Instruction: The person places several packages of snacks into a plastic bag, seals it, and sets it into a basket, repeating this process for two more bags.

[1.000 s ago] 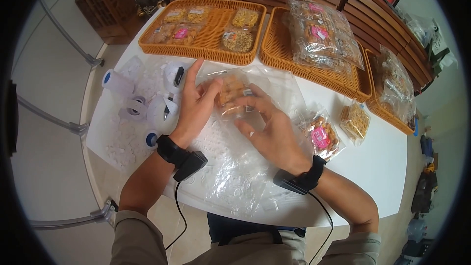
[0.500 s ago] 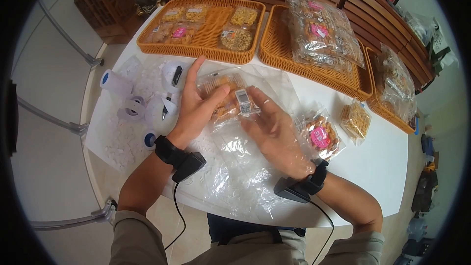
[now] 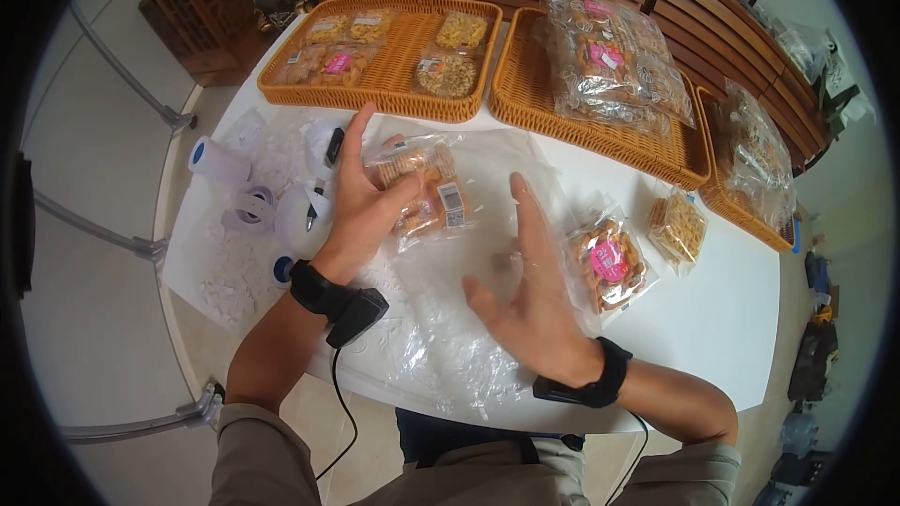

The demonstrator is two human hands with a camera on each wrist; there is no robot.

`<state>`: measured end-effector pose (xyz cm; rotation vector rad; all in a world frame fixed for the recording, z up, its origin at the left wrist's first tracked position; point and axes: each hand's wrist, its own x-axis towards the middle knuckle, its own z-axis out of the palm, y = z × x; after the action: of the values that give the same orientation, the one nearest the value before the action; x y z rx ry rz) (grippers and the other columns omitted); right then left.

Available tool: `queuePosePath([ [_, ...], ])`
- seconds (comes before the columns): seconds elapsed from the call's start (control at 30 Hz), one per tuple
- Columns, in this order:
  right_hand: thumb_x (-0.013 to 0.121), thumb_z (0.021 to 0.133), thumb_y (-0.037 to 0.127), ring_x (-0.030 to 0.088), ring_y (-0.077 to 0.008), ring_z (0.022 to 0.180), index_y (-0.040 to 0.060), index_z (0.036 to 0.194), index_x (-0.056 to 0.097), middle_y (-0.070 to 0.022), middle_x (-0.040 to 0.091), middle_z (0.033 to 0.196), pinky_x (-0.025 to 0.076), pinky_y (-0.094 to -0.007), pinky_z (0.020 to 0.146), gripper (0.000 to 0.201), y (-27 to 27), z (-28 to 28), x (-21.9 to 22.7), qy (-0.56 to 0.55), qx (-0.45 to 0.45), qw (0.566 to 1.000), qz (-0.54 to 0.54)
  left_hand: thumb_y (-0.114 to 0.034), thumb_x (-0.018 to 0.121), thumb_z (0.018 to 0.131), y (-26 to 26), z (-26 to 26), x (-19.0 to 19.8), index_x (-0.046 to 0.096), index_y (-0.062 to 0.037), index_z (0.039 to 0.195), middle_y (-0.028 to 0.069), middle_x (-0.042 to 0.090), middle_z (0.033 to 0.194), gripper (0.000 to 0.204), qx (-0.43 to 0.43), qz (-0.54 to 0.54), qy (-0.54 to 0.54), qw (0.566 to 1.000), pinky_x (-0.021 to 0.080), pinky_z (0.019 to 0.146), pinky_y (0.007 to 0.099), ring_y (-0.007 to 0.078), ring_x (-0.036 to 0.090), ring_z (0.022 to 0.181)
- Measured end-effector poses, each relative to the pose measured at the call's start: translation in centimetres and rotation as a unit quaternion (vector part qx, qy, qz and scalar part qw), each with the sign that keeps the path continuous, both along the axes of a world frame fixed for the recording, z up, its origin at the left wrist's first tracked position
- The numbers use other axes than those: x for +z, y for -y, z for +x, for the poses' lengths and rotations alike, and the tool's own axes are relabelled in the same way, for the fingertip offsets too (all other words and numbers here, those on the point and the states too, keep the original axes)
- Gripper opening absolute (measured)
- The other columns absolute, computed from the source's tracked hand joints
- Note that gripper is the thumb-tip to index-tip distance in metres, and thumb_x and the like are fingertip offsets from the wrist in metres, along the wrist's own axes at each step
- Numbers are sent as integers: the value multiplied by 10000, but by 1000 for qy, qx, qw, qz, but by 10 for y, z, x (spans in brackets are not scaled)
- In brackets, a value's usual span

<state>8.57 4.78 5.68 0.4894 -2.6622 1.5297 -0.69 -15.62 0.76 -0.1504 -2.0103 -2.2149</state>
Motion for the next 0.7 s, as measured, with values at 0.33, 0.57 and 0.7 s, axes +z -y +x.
queuePosePath([
  [0.33,743,784,119,152,-418,1498,30,1547,234,-244,142,1613,207,-499,1192,922,-37,44,46,-8,138,962,237,66,648,759,5,1,9,209,-66,1533,166,189,1527,900,-28,7,35,999,581,863,286,272,398,1331],
  [0.57,748,838,112,727,-298,939,-9,1188,679,-186,729,1047,564,-375,872,377,-73,55,115,168,126,971,112,45,657,763,4,1,9,224,-67,1533,168,191,1539,890,-26,-24,36,999,531,947,317,279,410,1332],
  [0.7,669,891,42,696,-150,853,-61,988,716,-130,739,919,535,-256,743,149,-87,51,121,173,-114,978,-21,34,665,779,5,1,6,244,-56,1526,167,249,1520,862,-21,-7,33,999,500,989,331,250,451,1295],
])
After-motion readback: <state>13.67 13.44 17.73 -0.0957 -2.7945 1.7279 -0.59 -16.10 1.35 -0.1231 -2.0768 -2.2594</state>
